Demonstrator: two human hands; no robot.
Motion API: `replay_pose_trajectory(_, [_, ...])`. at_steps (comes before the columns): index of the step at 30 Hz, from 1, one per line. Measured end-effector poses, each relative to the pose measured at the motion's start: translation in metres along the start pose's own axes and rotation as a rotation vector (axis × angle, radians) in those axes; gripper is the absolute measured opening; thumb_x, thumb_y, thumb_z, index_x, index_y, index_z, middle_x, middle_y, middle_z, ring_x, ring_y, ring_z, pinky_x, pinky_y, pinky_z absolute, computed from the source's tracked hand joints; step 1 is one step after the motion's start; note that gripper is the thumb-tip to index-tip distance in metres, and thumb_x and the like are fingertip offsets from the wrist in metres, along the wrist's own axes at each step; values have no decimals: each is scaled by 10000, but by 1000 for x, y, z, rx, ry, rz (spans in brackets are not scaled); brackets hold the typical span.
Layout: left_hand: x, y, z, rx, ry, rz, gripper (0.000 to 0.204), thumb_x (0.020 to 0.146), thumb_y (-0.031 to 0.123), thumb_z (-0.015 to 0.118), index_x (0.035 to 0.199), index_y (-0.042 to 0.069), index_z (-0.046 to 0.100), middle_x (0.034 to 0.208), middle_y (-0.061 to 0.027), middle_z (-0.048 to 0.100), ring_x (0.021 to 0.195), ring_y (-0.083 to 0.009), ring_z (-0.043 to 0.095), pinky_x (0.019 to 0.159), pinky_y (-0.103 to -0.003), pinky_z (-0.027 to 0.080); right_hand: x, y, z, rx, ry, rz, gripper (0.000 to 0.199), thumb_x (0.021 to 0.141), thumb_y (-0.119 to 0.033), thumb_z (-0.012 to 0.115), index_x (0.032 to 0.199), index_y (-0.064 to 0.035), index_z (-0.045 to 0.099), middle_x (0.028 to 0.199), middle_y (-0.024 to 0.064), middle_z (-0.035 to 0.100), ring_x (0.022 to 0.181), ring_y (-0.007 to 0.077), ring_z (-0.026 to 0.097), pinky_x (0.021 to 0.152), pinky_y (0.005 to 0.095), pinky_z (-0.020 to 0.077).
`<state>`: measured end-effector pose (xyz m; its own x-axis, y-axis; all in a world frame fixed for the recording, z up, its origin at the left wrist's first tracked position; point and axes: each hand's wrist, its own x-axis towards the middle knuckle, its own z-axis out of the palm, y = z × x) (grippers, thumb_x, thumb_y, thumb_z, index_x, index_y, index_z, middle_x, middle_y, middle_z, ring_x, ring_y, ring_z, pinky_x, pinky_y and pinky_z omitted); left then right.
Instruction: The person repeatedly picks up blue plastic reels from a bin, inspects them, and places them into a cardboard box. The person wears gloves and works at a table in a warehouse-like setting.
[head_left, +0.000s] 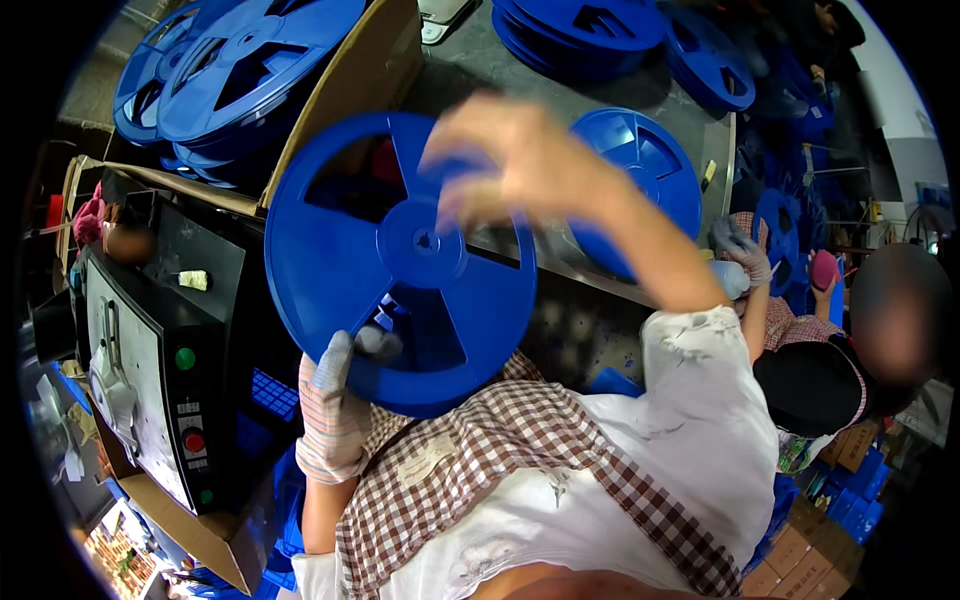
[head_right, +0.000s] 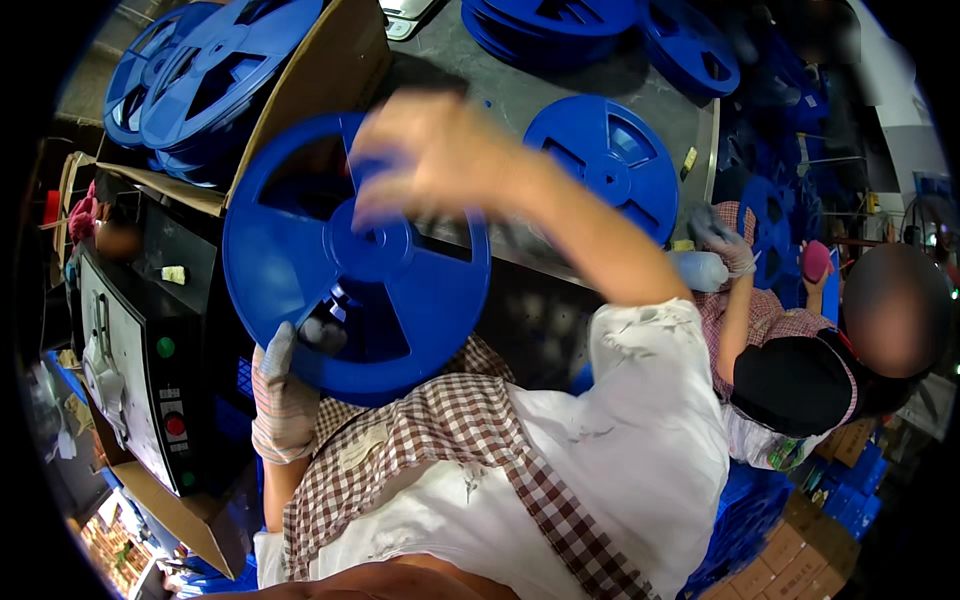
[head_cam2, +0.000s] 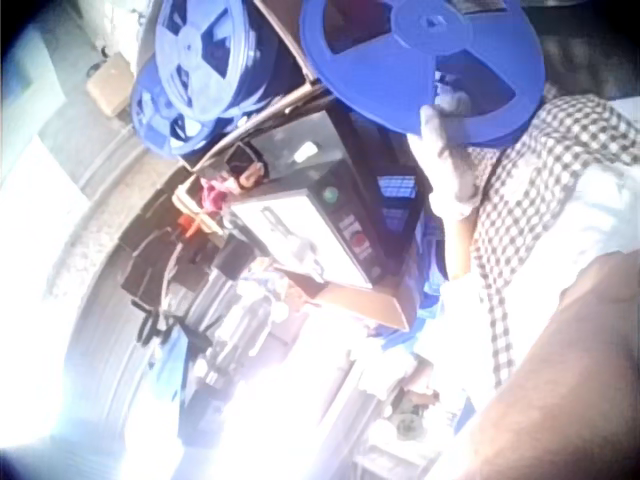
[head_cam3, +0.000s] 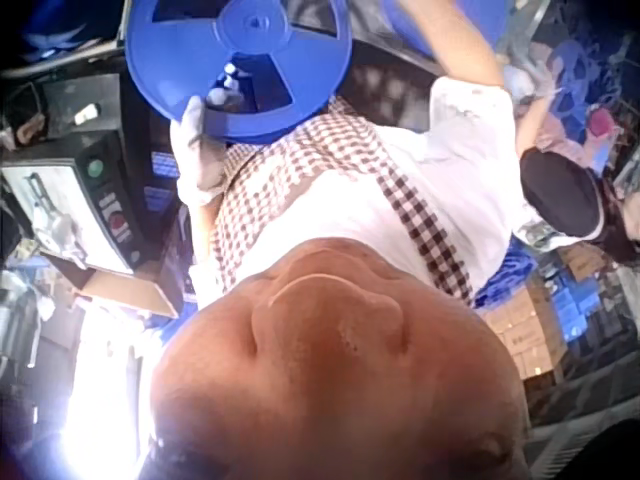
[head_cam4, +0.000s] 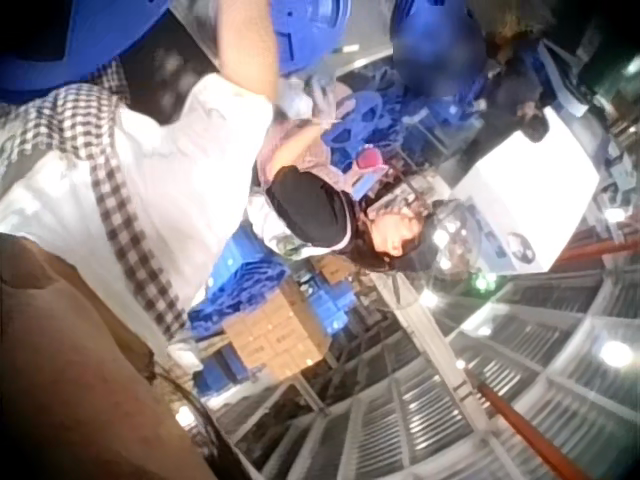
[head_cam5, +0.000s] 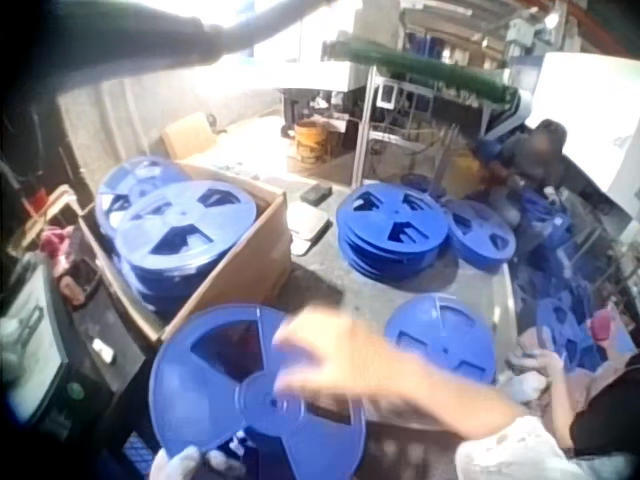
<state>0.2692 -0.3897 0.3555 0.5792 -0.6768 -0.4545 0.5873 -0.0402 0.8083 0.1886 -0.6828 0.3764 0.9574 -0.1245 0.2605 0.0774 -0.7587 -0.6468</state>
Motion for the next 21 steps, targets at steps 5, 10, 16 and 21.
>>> replay_pose_trajectory(5, [-17,-5,-4,-88,17,-44,225,946,272,562,1012,57,551,687,-12,482,627,-141,509,714,-376,521,-30,254,-121,-1038,153,502,724,703,-427,781,1254,-12,559,1315,168,536,1242,331,476,1043,415,395])
replay_pose_trajectory(10, [-28,3,16,1,150,-88,290,930,294,561,746,73,529,620,-9,443,578,-134,458,646,-339,479,-29,296,-125,-1003,-110,663,712,667,-385,817,1243,-45,573,1308,149,545,1255,313,476,1027,427,418])
replay_pose_trajectory(16, [-33,7,5,-21,68,-117,295,951,280,578,1056,6,549,642,-7,463,597,-123,492,671,-352,511,-16,286,-126,-872,-432,946,557,648,-366,826,1084,-64,653,1103,138,663,1071,333,614,900,433,490])
replay_pose_trajectory(21, [-38,8,4,-74,98,-133,306,959,262,566,1117,1,542,636,-4,460,594,-124,490,668,-359,509,-28,287,-113,-1040,-346,791,539,655,-394,816,1033,-36,677,1111,174,649,1047,343,617,901,419,493])
